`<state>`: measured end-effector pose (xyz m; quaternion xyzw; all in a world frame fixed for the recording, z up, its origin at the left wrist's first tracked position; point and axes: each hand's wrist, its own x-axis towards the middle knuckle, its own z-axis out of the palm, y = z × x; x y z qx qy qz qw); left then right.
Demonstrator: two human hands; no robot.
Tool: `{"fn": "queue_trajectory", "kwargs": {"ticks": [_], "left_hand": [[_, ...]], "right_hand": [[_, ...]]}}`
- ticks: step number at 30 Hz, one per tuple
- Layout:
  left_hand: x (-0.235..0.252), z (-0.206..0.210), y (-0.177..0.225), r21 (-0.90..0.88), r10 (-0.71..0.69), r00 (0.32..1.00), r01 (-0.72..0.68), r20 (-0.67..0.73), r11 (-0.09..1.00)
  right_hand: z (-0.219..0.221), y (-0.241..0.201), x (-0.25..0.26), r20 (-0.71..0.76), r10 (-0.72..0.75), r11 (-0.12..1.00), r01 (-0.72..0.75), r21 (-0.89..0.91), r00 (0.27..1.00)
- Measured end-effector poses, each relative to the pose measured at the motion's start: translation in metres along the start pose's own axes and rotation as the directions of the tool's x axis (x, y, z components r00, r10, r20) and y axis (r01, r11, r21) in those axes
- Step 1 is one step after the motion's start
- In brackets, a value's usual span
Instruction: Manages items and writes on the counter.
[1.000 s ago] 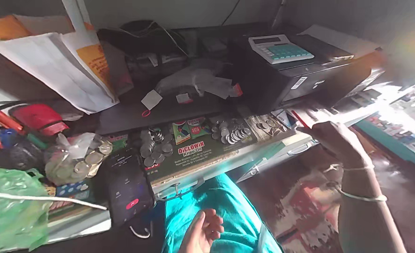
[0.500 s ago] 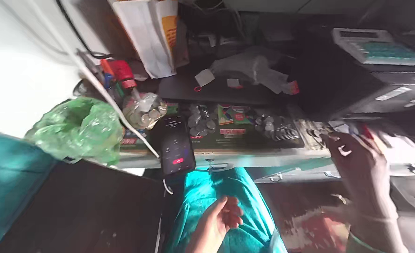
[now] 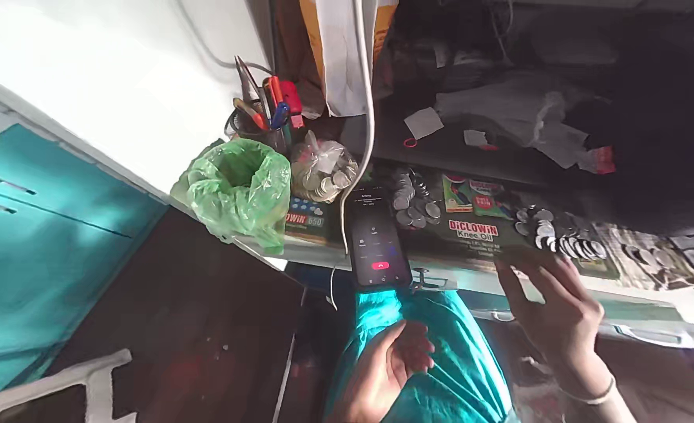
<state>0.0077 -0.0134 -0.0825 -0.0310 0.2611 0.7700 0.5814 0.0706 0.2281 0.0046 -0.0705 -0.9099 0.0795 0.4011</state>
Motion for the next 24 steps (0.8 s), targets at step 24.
{"fn": "queue_trajectory", "kwargs": {"ticks": [24], "left_hand": [[0.028, 0.024, -0.015, 0.014, -0.083, 0.997, 0.083, 0.008, 0.996]], "right_hand": [[-0.021, 0.034, -0.032, 0.095, -0.203, 0.978, 0.198, 0.059, 0.975]]}}
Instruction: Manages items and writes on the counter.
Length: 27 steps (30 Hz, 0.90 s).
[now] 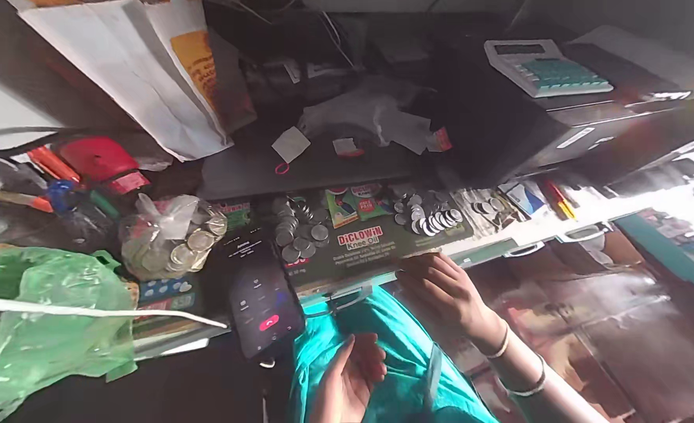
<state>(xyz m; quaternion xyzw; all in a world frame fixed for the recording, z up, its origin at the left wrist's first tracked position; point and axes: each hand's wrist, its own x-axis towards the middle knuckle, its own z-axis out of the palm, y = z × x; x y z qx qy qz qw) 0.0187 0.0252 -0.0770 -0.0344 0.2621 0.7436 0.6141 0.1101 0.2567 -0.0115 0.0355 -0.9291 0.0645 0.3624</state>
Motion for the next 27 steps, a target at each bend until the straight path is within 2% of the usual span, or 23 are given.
{"fn": "queue_trajectory", "kwargs": {"ticks": [3, 7, 9, 12, 17, 27], "left_hand": [[0.013, 0.016, -0.009, 0.006, -0.029, 0.998, 0.029, 0.058, 1.000], [0.041, 0.043, -0.010, 0.088, -0.166, 0.979, 0.156, 0.123, 0.984], [0.057, 0.057, -0.009, 0.092, -0.208, 0.967, 0.196, 0.147, 0.976], [0.071, 0.077, -0.004, 0.071, -0.228, 0.963, 0.220, 0.142, 0.973], [0.072, 0.080, -0.003, 0.020, -0.205, 0.965, 0.204, 0.166, 0.979], [0.055, 0.068, -0.002, -0.007, -0.187, 0.975, 0.189, 0.123, 0.982]], "right_hand": [[-0.018, 0.016, -0.012, -0.064, 0.050, 0.998, -0.048, 0.036, 0.997], [-0.041, 0.041, -0.015, -0.137, 0.347, 0.932, -0.357, -0.058, 0.928], [-0.048, 0.050, -0.008, -0.092, 0.467, 0.877, -0.474, -0.083, 0.879], [-0.047, 0.054, 0.006, 0.044, 0.568, 0.822, -0.563, -0.085, 0.822], [-0.032, 0.047, 0.017, 0.190, 0.594, 0.805, -0.572, -0.160, 0.782], [-0.019, 0.040, 0.013, 0.084, 0.529, 0.842, -0.511, -0.172, 0.844]]}}
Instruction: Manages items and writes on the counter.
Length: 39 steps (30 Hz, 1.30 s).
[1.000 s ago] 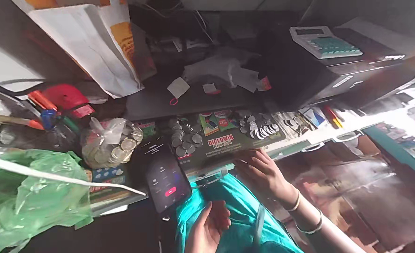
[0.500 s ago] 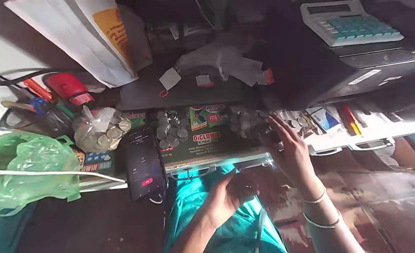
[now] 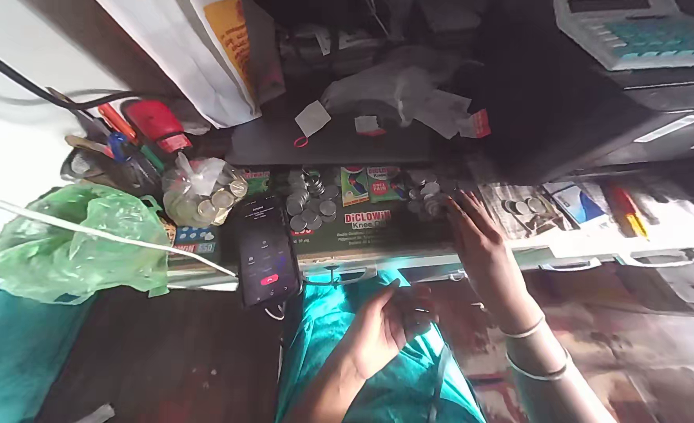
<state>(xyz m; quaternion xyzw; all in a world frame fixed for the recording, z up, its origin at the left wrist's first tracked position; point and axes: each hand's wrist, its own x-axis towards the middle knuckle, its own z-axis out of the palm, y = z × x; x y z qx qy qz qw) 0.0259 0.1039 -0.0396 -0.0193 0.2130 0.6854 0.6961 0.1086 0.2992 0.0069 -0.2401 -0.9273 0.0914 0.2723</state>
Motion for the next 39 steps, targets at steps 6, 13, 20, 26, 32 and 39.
{"fn": "queue_trajectory", "kwargs": {"ticks": [6, 13, 20, 26, 32, 39], "left_hand": [[-0.008, -0.005, -0.005, -0.010, 0.021, 1.000, -0.020, 0.021, 1.000], [-0.008, 0.009, -0.006, -0.059, 0.067, 0.997, -0.070, -0.046, 0.996], [0.004, 0.033, 0.000, -0.133, 0.131, 0.975, -0.155, -0.177, 0.979], [0.007, 0.023, 0.000, -0.377, 0.138, 0.924, -0.277, -0.358, 0.884], [0.005, 0.001, -0.007, -0.321, 0.102, 0.965, -0.179, -0.241, 0.930], [0.017, 0.012, -0.003, -0.223, 0.050, 0.981, -0.091, -0.185, 0.971]], "right_hand": [[-0.015, 0.005, 0.004, 0.070, 0.010, 0.997, -0.005, -0.073, 0.997], [-0.016, 0.015, 0.002, -0.186, 0.059, 0.996, -0.046, 0.075, 0.981], [-0.018, -0.053, -0.057, -0.070, -0.069, 0.927, 0.090, 0.364, 0.995], [0.004, -0.069, -0.071, 0.168, -0.508, 0.840, 0.443, 0.314, 0.845], [-0.024, -0.034, 0.004, -0.002, -0.151, 0.964, 0.148, 0.223, 0.988], [0.014, -0.005, 0.026, 0.098, -0.161, 0.987, 0.159, 0.033, 0.982]]}}
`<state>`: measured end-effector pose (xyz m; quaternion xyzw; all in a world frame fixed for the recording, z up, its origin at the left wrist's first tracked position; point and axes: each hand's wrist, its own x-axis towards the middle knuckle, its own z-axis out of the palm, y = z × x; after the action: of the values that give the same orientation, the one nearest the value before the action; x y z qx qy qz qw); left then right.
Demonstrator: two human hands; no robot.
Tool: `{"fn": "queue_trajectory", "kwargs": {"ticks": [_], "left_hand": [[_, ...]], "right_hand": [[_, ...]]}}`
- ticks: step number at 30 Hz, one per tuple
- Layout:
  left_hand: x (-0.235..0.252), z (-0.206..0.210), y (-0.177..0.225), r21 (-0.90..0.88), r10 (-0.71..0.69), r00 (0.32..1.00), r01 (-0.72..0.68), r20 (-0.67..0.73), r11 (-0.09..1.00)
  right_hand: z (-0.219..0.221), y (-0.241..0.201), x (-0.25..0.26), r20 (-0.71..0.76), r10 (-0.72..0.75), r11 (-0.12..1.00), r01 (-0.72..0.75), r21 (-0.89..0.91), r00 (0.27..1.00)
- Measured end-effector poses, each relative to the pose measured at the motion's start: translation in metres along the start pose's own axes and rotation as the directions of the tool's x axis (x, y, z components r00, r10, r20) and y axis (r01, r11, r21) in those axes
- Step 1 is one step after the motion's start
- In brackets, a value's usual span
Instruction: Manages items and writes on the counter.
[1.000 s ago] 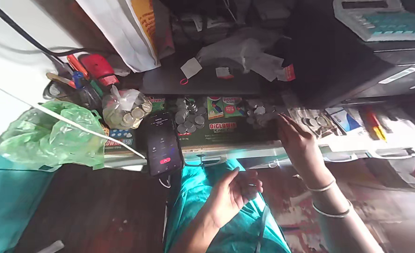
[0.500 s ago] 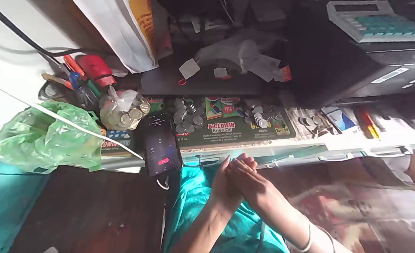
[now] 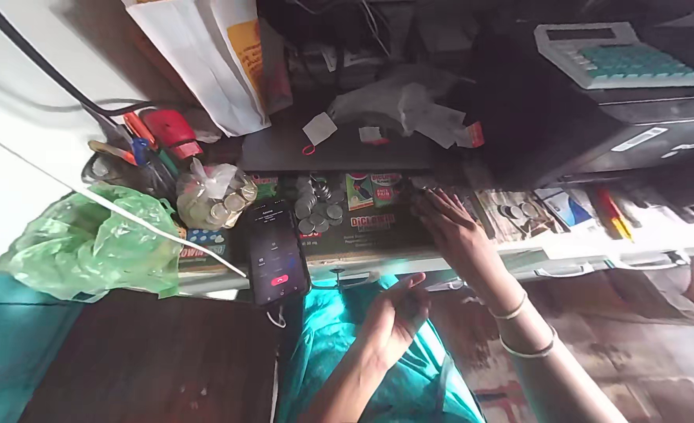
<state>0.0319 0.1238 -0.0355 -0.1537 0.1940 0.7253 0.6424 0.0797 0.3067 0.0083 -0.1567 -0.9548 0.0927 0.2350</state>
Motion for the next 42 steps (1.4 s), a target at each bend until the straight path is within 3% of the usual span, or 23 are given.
{"fn": "queue_trajectory", "kwargs": {"ticks": [3, 21, 24, 29, 32, 34, 37, 39, 42], "left_hand": [[0.008, 0.007, 0.000, -0.104, -0.016, 0.999, 0.021, 0.049, 0.994], [0.024, 0.039, 0.016, -0.074, -0.147, 0.983, 0.155, 0.106, 0.985], [0.023, 0.043, 0.018, -0.092, -0.146, 0.989, 0.149, 0.039, 0.985], [0.024, 0.043, 0.018, -0.059, -0.114, 0.991, 0.118, 0.065, 0.991], [0.025, 0.041, 0.017, -0.028, -0.089, 0.993, 0.091, 0.074, 0.995], [0.025, 0.042, 0.017, -0.057, -0.096, 0.994, 0.099, 0.056, 0.993], [0.029, 0.036, 0.018, -0.076, -0.117, 0.988, 0.124, 0.097, 0.989], [0.029, 0.032, 0.019, -0.067, -0.123, 0.989, 0.129, 0.087, 0.989], [0.029, 0.029, 0.020, -0.030, -0.115, 0.993, 0.116, 0.021, 0.993]], "right_hand": [[-0.001, -0.007, -0.011, -0.042, -0.024, 0.999, 0.026, 0.042, 0.999], [-0.015, 0.021, -0.040, -0.129, -0.356, 0.871, 0.378, 0.313, 0.926], [-0.016, 0.018, -0.049, -0.128, -0.379, 0.836, 0.398, 0.378, 0.916], [-0.016, 0.009, -0.063, -0.157, -0.427, 0.779, 0.451, 0.436, 0.890], [-0.022, 0.004, -0.060, -0.190, -0.351, 0.781, 0.398, 0.481, 0.917], [-0.026, 0.002, -0.048, -0.197, -0.246, 0.835, 0.311, 0.454, 0.949], [-0.025, 0.001, -0.020, -0.094, -0.177, 0.915, 0.199, 0.350, 0.980], [-0.018, 0.000, -0.007, 0.025, -0.210, 0.944, 0.196, 0.264, 0.977], [-0.004, -0.003, -0.005, 0.089, -0.289, 0.949, 0.272, 0.162, 0.953]]}}
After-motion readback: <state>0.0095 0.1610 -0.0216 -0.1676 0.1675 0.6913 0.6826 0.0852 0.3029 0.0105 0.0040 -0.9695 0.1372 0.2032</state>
